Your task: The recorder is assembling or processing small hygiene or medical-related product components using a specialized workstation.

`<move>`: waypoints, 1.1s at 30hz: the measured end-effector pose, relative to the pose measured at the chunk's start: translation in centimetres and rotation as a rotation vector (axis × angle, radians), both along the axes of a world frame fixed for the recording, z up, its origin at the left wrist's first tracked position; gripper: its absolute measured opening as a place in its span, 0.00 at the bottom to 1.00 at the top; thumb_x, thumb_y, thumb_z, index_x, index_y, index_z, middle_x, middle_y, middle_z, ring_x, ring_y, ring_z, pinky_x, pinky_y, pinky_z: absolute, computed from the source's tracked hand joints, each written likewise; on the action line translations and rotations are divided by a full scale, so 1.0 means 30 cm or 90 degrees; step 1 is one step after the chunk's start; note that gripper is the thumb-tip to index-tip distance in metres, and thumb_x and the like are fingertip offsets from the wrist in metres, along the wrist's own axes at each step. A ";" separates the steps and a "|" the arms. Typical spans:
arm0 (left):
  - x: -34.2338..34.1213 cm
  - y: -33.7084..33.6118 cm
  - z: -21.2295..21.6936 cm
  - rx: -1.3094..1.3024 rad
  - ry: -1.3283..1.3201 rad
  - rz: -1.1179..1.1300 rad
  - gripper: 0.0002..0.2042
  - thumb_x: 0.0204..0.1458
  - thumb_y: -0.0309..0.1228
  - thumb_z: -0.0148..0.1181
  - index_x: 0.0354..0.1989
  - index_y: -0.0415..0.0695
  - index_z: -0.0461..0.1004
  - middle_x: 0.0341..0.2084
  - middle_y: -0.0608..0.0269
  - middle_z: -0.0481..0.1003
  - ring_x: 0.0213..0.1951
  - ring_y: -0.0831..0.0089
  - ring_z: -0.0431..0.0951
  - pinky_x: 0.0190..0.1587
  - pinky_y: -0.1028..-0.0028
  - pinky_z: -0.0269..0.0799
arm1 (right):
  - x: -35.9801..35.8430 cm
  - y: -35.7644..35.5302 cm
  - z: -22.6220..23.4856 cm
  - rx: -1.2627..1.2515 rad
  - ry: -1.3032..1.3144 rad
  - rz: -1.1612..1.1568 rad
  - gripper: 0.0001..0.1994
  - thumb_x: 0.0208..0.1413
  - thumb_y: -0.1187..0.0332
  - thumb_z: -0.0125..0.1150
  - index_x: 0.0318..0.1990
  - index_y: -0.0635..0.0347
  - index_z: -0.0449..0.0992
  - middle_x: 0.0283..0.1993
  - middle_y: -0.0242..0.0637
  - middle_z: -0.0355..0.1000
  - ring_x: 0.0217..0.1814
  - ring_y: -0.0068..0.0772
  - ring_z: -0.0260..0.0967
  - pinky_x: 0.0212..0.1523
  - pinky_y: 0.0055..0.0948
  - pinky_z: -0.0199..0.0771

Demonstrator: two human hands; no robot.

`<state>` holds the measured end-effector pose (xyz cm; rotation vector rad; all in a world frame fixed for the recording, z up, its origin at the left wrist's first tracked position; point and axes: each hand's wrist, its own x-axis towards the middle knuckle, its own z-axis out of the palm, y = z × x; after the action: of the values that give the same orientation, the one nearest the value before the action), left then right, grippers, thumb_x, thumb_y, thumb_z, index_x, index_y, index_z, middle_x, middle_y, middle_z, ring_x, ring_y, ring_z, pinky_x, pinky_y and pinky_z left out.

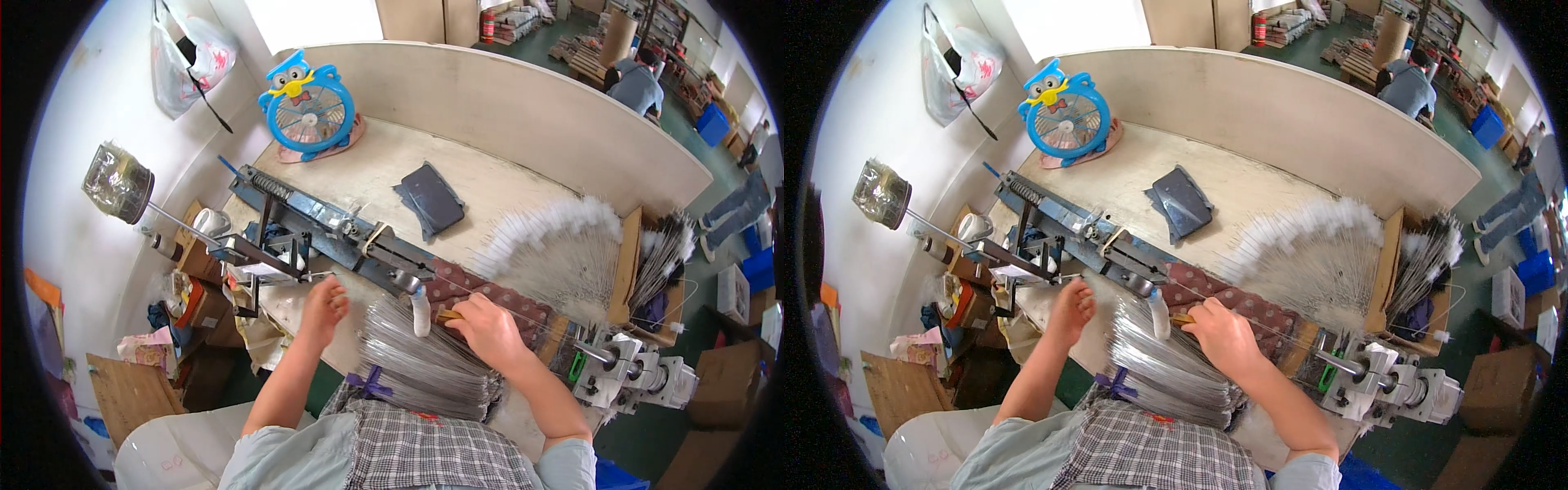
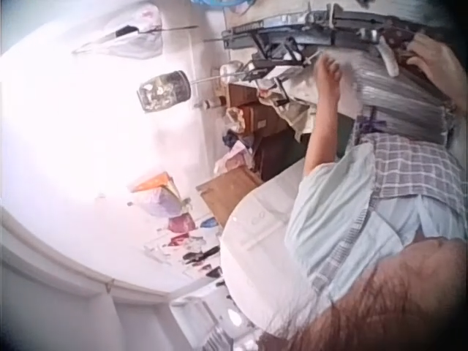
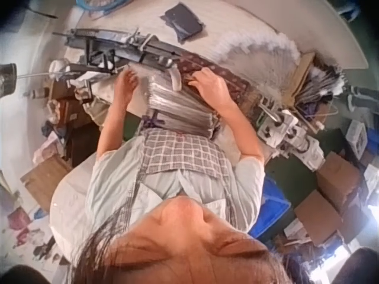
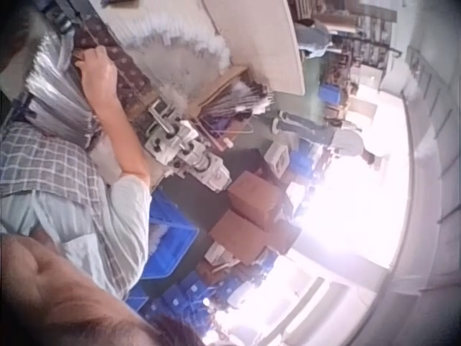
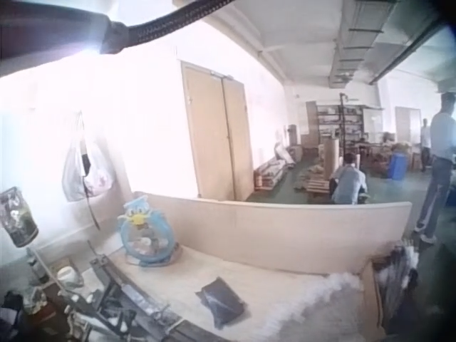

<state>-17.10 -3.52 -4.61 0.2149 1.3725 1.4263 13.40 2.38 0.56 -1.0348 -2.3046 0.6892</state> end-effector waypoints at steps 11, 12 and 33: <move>-0.152 -0.011 -0.057 -0.018 -0.085 0.083 0.07 0.50 0.37 0.59 0.30 0.48 0.73 0.22 0.73 0.73 0.25 0.81 0.70 0.30 0.77 0.67 | -0.016 -0.013 0.073 0.024 0.016 0.016 0.14 0.42 0.82 0.59 0.40 0.64 0.74 0.33 0.42 0.71 0.35 0.44 0.71 0.34 0.33 0.73; -0.144 -0.002 -0.073 0.014 -0.068 0.133 0.07 0.51 0.35 0.58 0.29 0.46 0.73 0.21 0.70 0.72 0.24 0.80 0.70 0.29 0.77 0.67 | -0.007 -0.018 0.097 0.024 0.008 0.009 0.14 0.42 0.82 0.59 0.40 0.64 0.74 0.33 0.42 0.71 0.35 0.44 0.71 0.34 0.33 0.73; 0.639 0.114 0.085 0.294 0.044 -0.325 0.09 0.58 0.31 0.53 0.37 0.38 0.74 0.30 0.67 0.75 0.30 0.84 0.69 0.34 0.83 0.66 | 0.212 0.003 0.161 -0.223 0.147 -0.096 0.10 0.48 0.71 0.60 0.38 0.63 0.76 0.30 0.39 0.73 0.33 0.39 0.70 0.36 0.31 0.70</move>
<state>2.09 -0.09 -2.08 0.8579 0.9282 1.2806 19.75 2.47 5.38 -1.1973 -1.9276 1.1132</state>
